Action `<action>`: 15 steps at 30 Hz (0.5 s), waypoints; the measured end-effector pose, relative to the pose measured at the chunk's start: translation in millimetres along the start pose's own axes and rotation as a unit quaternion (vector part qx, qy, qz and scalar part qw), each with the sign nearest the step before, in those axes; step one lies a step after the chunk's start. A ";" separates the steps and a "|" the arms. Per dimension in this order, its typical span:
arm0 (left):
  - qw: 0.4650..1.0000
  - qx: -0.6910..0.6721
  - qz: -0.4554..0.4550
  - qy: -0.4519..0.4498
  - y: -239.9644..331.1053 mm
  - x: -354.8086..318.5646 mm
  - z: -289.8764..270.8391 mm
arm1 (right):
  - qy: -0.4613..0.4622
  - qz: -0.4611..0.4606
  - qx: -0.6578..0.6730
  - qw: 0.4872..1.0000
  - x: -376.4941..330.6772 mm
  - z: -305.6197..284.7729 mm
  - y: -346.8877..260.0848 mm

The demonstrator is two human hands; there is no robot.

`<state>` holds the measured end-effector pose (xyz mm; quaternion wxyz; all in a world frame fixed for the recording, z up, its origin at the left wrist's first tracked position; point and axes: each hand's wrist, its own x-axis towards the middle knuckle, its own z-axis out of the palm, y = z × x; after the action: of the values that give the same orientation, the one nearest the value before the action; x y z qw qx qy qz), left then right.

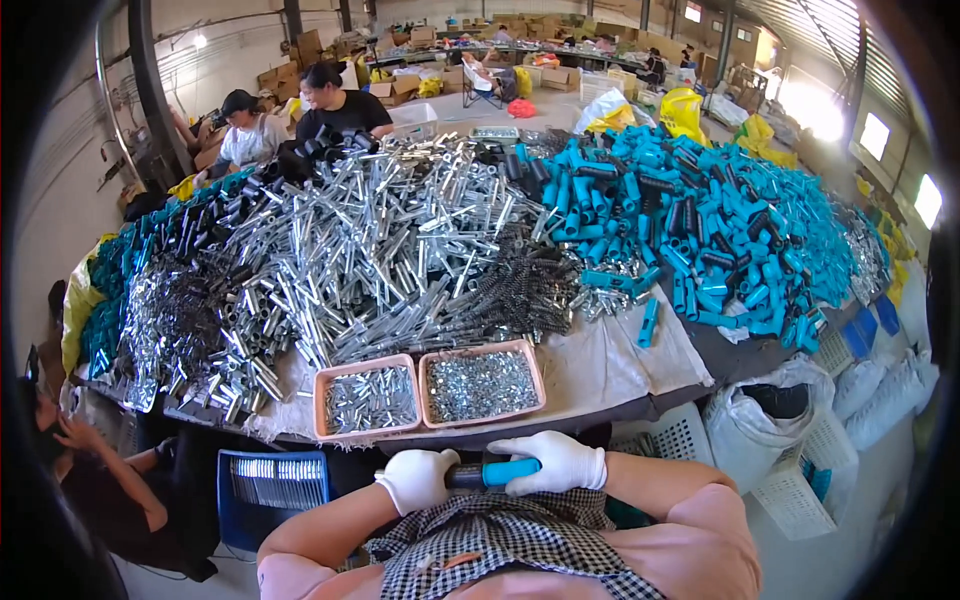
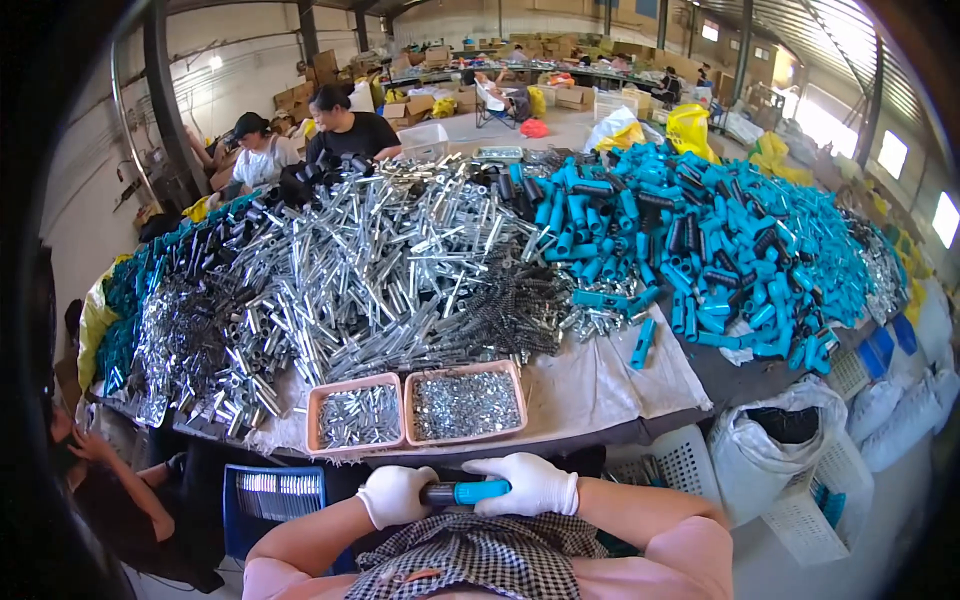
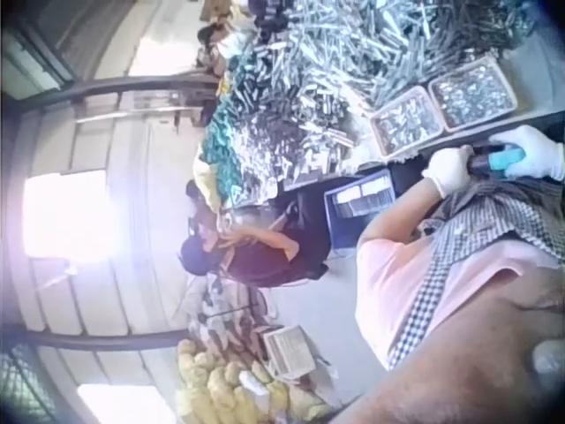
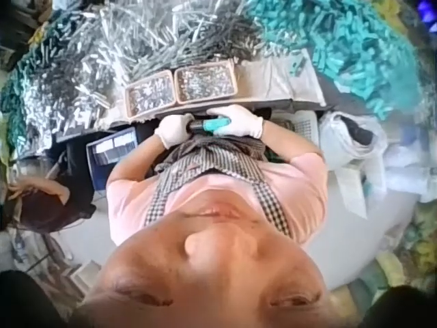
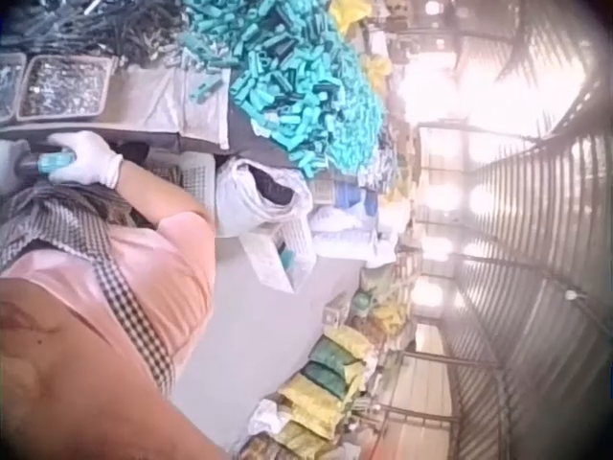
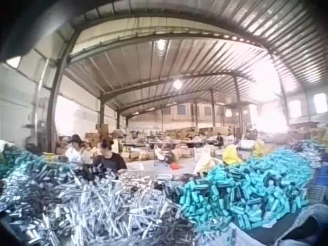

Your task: Assembling teal plastic handles onto metal wire frames for paint rollers or similar hardware tools.

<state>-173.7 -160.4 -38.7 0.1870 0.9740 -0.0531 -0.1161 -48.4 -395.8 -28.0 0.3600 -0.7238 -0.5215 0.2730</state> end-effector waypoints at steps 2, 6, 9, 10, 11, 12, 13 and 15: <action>0.994 0.044 0.036 0.096 -4.0 0.1 -9.3 | 0.023 0.001 0.069 0.997 -0.6 -1.8 -4.6; 0.908 0.120 -0.080 0.392 -4.1 27.7 -52.3 | 0.144 0.015 0.212 0.967 -1.1 7.9 -30.1; 0.813 -0.177 -0.102 0.545 -33.4 42.8 -52.1 | 0.207 -0.072 -0.006 0.976 8.0 12.4 -45.4; 0.697 -0.596 -0.004 0.400 -40.7 45.8 -50.6 | 0.235 -0.145 -0.057 0.959 15.2 20.2 -37.5; 0.583 -0.778 0.078 0.221 -33.4 45.3 -55.6 | 0.199 -0.167 -0.083 0.962 21.1 26.5 -28.9; 0.476 -0.855 -0.055 0.199 -6.9 47.6 -61.8 | 0.158 -0.211 -0.116 0.958 26.4 30.3 -21.4; 0.528 -0.814 -0.072 0.231 -2.2 49.3 -57.4 | 0.090 -0.216 -0.152 0.960 24.9 30.2 -15.2; 0.598 -0.757 -0.064 0.253 -6.5 47.4 -54.7 | 0.038 -0.230 -0.129 0.964 30.0 18.9 0.4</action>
<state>-114.0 -142.0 -1.5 0.8556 0.4740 0.1662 0.1249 -53.5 -362.9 -40.2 0.3365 -0.6341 -0.6908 0.0859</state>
